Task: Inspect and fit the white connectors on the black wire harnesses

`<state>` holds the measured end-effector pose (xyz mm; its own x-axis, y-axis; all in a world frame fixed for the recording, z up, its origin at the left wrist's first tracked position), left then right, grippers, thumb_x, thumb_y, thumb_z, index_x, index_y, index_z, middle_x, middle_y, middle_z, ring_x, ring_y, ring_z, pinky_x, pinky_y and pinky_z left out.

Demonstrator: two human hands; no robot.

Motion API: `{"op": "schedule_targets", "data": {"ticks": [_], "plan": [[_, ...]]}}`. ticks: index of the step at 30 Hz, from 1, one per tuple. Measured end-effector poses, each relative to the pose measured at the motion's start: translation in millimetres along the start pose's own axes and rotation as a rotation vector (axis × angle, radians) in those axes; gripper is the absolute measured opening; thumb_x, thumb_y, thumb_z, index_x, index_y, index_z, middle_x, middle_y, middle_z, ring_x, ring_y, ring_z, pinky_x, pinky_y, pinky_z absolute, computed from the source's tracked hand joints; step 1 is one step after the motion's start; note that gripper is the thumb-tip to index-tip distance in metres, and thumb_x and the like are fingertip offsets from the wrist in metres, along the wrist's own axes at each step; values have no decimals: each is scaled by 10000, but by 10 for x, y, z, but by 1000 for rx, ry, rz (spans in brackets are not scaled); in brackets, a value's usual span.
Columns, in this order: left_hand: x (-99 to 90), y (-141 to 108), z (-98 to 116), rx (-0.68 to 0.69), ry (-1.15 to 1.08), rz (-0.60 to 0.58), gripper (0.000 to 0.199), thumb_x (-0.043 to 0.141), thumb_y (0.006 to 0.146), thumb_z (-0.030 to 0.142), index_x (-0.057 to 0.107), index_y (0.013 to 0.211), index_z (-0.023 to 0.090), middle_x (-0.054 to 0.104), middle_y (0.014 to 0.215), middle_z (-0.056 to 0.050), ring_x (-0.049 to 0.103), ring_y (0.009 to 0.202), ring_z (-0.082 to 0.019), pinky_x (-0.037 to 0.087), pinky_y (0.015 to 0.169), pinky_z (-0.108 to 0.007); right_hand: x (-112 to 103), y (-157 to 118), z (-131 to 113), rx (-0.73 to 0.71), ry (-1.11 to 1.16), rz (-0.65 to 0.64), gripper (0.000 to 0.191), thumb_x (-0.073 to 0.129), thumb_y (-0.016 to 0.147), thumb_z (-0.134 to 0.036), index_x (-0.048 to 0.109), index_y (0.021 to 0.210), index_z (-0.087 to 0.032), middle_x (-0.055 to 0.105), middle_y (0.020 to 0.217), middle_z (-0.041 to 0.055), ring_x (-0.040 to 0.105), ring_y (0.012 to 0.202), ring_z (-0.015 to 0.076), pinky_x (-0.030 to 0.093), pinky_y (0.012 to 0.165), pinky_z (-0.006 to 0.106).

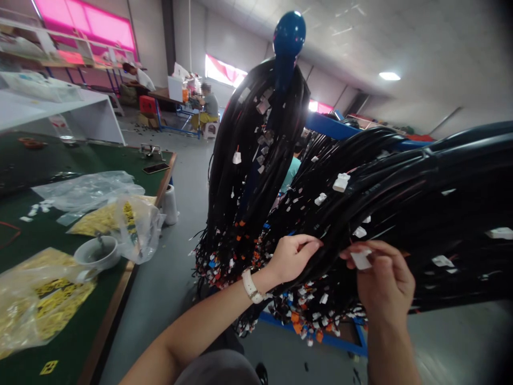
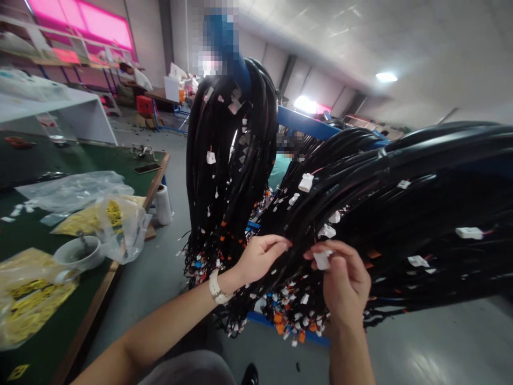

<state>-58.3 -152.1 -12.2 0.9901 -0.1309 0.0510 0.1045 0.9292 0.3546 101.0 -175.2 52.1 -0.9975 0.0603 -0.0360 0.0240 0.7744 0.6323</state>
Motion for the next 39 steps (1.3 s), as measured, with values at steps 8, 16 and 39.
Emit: {"op": "schedule_targets", "data": {"ticks": [8,16,39], "plan": [[223,-45,-15,169,978,-68,354,386,934,210,508,1263,160,726,789,-118,695,694,-271,456,581,-315,13,-54,-4,43,-111,32,280,731,765,-261,645,1029,-226,614,775,6,633,791,171,492,633,259],[311,80,-132,176,1058,-57,231,364,911,145,574,1001,105,701,718,-139,694,660,-270,426,526,-290,401,-33,-77,-12,-302,-66,137,716,778,-236,671,906,-222,547,652,-35,523,583,103,425,546,228],[-238,-239,478,380,594,-53,375,432,909,224,638,1221,188,688,724,-38,601,635,-147,435,681,-249,795,-89,-217,-268,-727,-595,473,560,886,-224,496,1352,-262,580,949,58,585,860,176,508,749,313]]}}
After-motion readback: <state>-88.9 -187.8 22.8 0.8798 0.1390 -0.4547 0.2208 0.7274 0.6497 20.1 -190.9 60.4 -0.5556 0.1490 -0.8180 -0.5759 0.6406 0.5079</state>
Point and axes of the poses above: each hand's wrist, its own y-axis towards the middle knuckle, its own x-axis out of the palm, z = x × y, the point moved 9 cm from there along y, towards the middle knuckle
